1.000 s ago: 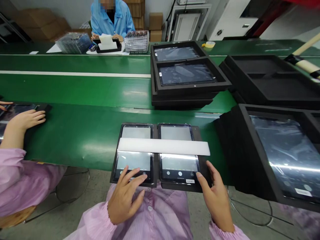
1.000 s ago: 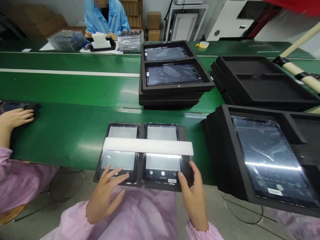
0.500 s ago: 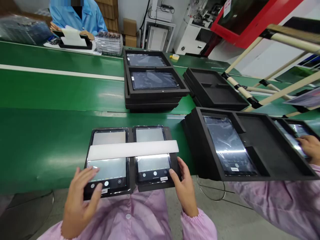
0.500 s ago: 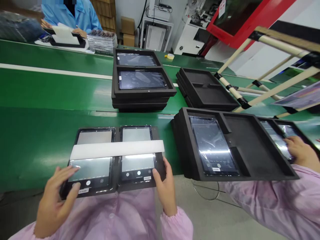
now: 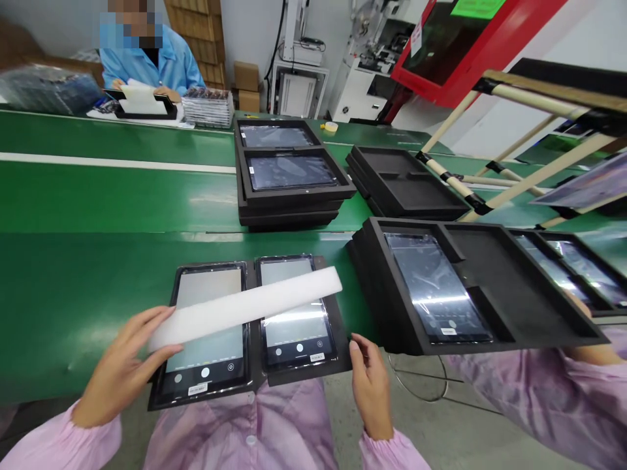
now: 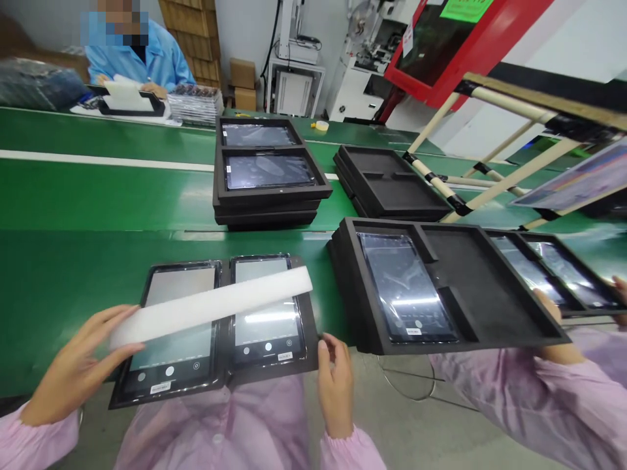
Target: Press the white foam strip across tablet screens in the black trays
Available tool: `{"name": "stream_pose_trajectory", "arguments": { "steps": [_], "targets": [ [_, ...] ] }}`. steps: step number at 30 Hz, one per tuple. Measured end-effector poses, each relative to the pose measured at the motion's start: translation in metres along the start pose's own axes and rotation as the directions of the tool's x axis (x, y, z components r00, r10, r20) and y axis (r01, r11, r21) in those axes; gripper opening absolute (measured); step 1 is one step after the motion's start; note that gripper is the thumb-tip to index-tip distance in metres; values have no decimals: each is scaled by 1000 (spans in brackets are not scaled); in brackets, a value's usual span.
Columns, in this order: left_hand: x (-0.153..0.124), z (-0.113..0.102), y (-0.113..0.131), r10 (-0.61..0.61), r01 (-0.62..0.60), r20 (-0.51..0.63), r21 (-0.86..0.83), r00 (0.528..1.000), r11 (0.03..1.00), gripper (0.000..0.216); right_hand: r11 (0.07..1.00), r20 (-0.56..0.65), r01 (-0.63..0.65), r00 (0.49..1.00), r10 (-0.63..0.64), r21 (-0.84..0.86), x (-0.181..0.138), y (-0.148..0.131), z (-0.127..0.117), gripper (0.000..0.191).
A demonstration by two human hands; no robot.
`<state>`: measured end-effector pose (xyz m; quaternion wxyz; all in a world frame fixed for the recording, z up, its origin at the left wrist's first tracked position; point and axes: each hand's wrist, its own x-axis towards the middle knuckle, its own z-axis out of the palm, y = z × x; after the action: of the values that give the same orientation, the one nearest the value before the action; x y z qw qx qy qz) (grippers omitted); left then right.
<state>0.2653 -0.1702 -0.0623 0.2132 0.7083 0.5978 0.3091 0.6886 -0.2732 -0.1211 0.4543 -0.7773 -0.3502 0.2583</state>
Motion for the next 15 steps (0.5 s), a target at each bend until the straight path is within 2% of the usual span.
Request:
{"name": "stream_pose_trajectory", "arguments": {
  "steps": [2,3,5,7,8,11,14,15],
  "targets": [
    [-19,-10,-5,-225,214,-76,-134,971,968,61,998,-11,-40,999,40,-42,-4,5,-2,59],
    [-28,-13,-7,-356,332,-81,-222,931,917,65,996,3,-75,997,75,-45,-6,7,-3,62],
    [-43,-14,-9,-572,538,-1,-341,820,771,75,987,53,-158,986,159,-6,-9,9,-3,68],
    [-52,-10,-9,-678,666,106,-345,728,661,80,968,96,-237,969,229,78,-10,7,-2,72],
    [-55,-7,-8,-697,695,139,-338,704,634,80,957,117,-261,962,248,123,-11,6,-2,73],
    [-63,-6,-2,-695,704,187,-382,694,599,70,935,199,-293,946,255,197,-11,5,-2,76],
    [-73,-11,2,-672,672,190,-448,716,590,59,925,244,-304,937,248,227,-14,11,-2,78],
    [-76,-12,3,-656,644,154,-448,738,620,55,921,236,-297,942,239,252,-15,14,-1,77]
  ]
}}
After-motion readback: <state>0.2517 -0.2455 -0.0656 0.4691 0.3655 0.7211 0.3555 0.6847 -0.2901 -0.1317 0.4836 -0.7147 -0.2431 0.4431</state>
